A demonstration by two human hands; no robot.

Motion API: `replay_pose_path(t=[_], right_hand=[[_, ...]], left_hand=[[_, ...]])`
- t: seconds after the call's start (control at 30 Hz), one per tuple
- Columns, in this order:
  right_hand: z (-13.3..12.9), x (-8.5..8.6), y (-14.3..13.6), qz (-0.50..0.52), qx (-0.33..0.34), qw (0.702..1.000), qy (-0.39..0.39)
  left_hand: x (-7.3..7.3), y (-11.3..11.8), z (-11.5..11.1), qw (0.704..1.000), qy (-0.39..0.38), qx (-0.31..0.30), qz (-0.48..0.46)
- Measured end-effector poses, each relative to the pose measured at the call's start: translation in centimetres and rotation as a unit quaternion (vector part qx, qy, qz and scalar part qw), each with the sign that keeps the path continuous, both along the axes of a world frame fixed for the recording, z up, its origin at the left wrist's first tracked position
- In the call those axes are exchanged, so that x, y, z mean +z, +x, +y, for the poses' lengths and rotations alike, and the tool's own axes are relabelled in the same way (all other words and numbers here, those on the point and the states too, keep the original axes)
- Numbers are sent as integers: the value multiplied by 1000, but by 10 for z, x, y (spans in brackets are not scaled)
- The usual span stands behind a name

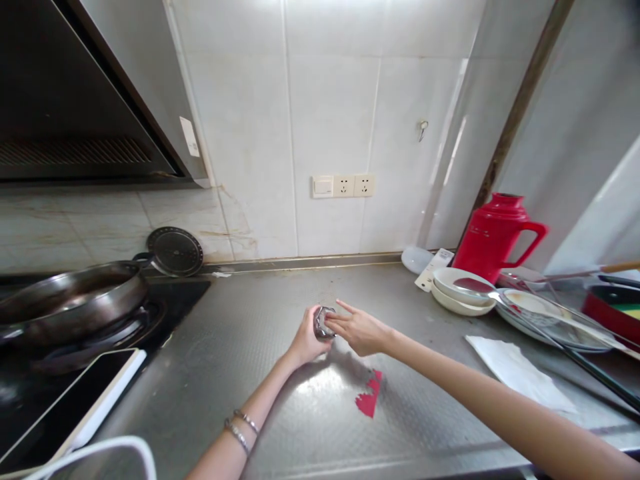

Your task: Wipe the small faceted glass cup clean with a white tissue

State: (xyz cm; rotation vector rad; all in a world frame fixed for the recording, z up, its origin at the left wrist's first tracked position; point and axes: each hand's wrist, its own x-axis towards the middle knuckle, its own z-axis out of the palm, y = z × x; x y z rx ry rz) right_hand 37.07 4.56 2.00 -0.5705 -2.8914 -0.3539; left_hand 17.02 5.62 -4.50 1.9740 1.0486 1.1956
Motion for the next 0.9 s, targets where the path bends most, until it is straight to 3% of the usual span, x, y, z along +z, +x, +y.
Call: replay_pose_path(t=[0.13, 0.37, 0.47, 0.57, 0.67, 0.8, 0.9], right_hand=[[-13, 6, -12, 9, -54, 998, -17], [-36, 12, -37, 87, -141, 978, -127], [-39, 11, -45, 194, -158, 951, -181], [-40, 10, -52, 303, -162, 906, -246], [-40, 12, -58, 352, -155, 879, -281], [-43, 18, -59, 340, -151, 890, -264], [-46, 27, -52, 310, -144, 916, -212]], left_hand=[[-3, 0, 2, 1000, 13, 1, -17], [5, 4, -4, 995, -11, 4, -96], [7, 5, -5, 993, -14, 8, -115], [4, 5, -3, 989, -34, 4, -140], [2, 4, -1, 984, -69, 11, -162], [9, 0, -1, 985, -85, 2, -148], [14, -1, 0, 980, -103, -47, -162]])
